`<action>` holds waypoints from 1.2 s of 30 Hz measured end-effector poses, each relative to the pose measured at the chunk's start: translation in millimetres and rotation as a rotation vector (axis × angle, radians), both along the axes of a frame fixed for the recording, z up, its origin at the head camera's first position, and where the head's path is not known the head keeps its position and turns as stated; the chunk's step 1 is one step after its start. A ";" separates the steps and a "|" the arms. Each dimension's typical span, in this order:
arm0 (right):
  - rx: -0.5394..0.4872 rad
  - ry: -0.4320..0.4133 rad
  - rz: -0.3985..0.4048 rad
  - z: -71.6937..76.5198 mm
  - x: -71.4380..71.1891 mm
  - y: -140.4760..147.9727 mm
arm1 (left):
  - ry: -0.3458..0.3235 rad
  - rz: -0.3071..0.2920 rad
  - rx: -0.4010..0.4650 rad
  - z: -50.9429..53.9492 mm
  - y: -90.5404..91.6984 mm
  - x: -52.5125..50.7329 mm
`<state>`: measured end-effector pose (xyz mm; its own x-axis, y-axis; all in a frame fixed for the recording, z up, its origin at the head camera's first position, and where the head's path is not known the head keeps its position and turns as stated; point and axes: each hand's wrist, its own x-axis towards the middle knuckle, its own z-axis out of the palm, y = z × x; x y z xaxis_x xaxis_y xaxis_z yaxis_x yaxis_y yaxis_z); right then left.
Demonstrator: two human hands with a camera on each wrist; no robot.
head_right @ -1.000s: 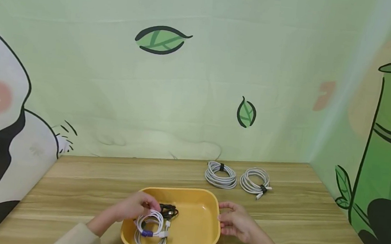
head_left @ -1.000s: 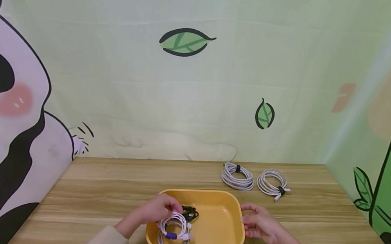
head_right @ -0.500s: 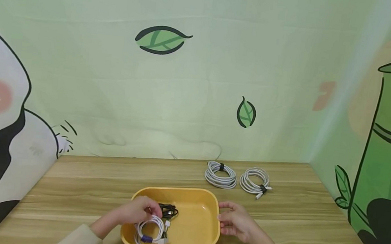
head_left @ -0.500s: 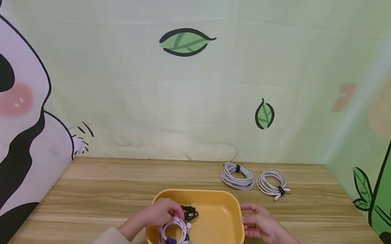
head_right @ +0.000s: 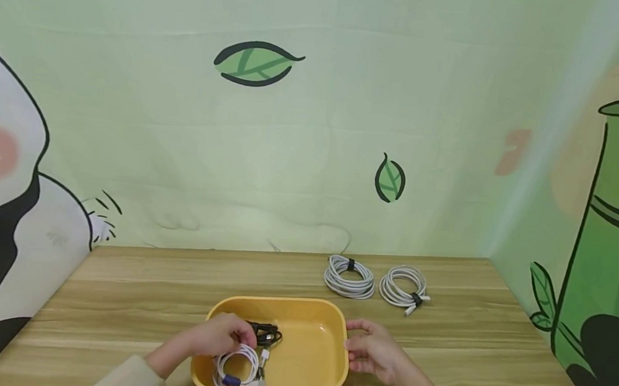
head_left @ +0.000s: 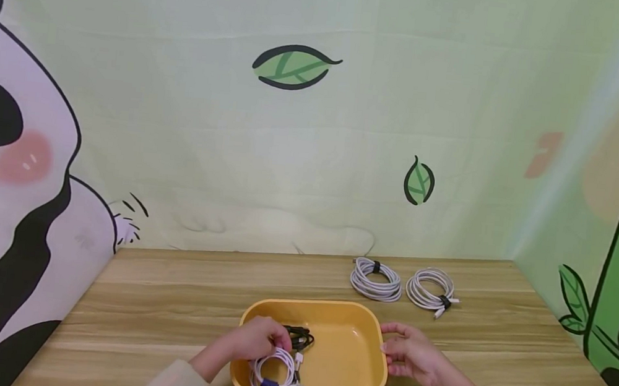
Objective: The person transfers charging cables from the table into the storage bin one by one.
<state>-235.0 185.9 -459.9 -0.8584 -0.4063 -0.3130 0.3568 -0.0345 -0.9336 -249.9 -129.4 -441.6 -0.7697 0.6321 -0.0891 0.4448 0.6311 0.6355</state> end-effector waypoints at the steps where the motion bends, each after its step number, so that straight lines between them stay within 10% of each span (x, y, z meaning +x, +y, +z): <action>1: 0.000 0.000 0.000 0.1 0.0 0.1 | -0.009 0.004 0.001 0.3 0.2 0.1; 36: -0.005 0.005 0.007 -0.6 0.4 0.3 | 0.046 0.072 -0.041 -5.8 5.0 1.9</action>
<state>-234.5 186.2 -460.5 -0.8572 -0.4136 -0.3068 0.3523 -0.0363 -0.9352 -248.1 -124.4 -447.4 -0.8168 0.5718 -0.0773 0.4256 0.6875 0.5884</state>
